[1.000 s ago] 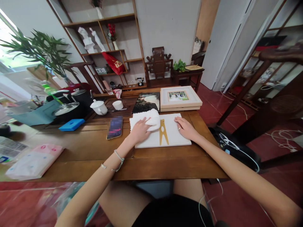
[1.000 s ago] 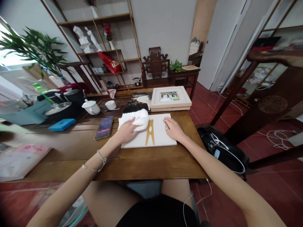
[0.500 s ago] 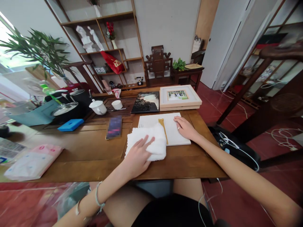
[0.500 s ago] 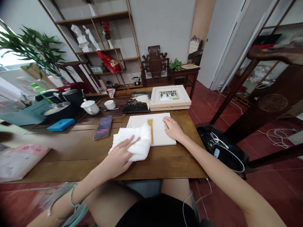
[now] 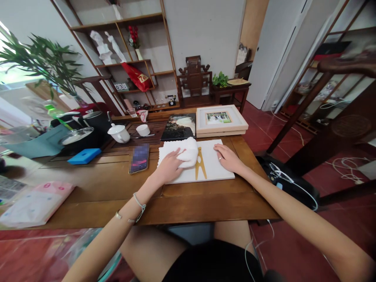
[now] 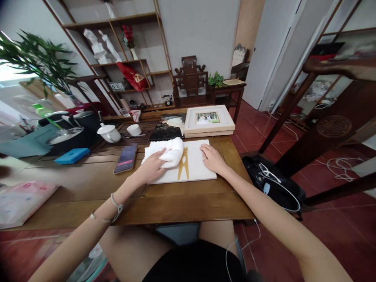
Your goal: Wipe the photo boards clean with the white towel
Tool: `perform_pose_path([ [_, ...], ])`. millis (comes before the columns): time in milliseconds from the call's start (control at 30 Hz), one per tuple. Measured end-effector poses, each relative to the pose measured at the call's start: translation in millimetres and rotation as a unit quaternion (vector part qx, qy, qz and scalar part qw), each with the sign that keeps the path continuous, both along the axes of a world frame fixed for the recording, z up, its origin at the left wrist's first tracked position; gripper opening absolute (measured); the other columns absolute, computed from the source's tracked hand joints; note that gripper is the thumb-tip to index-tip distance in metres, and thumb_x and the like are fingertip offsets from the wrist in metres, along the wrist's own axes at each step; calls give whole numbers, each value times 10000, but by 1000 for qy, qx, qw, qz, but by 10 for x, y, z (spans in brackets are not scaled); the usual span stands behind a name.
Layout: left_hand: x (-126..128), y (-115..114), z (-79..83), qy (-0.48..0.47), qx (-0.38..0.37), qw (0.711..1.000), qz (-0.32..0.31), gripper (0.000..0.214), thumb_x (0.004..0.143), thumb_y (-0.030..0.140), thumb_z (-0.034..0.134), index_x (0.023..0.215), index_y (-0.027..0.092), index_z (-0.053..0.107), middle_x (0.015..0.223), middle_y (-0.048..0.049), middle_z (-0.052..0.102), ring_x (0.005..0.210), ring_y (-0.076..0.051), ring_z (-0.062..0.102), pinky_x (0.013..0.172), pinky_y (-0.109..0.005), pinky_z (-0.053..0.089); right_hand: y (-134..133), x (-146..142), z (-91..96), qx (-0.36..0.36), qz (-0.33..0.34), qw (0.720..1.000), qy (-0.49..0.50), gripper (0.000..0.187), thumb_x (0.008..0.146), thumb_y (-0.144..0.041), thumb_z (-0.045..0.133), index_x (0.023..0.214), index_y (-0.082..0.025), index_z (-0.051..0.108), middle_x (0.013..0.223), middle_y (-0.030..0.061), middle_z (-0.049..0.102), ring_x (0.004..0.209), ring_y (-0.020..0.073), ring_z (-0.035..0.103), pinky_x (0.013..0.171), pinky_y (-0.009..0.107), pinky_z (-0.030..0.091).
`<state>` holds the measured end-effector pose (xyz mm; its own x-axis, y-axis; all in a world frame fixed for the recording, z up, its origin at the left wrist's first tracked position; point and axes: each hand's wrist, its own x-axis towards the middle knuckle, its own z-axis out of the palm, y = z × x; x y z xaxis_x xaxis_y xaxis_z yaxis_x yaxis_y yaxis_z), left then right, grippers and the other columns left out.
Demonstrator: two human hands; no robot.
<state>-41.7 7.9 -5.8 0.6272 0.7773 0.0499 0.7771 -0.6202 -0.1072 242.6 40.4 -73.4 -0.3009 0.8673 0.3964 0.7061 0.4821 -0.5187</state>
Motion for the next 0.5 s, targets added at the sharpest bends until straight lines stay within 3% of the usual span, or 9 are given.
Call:
perform_pose_path([
  [167, 5, -412, 9, -2, -17, 1000, -7, 443, 794, 103, 528, 1215, 167, 648, 1516, -95, 376, 1428, -312, 284, 1145, -473, 309, 4, -10, -6, -3, -4, 1000, 0, 386, 876, -165, 406, 1208, -184, 601, 1357, 112, 557, 1328, 260, 444, 1134, 484, 335],
  [333, -7, -817, 142, 24, -61, 998, -13, 398, 801, 92, 528, 1167, 144, 678, 1520, -108, 361, 1428, -329, 275, 1148, -470, 316, -9, -26, 2, -4, -8, 1000, -5, 394, 875, -159, 390, 1209, -145, 598, 1366, 145, 543, 1327, 275, 442, 1133, 485, 331],
  [500, -74, -736, 186, 20, -60, 998, -27, 366, 837, 118, 508, 1157, 160, 681, 1507, -84, 387, 1413, -296, 320, 1153, -418, 322, -18, -32, 20, -6, -10, 1000, -6, 396, 871, -158, 398, 1212, -161, 599, 1365, 130, 548, 1326, 269, 444, 1132, 483, 337],
])
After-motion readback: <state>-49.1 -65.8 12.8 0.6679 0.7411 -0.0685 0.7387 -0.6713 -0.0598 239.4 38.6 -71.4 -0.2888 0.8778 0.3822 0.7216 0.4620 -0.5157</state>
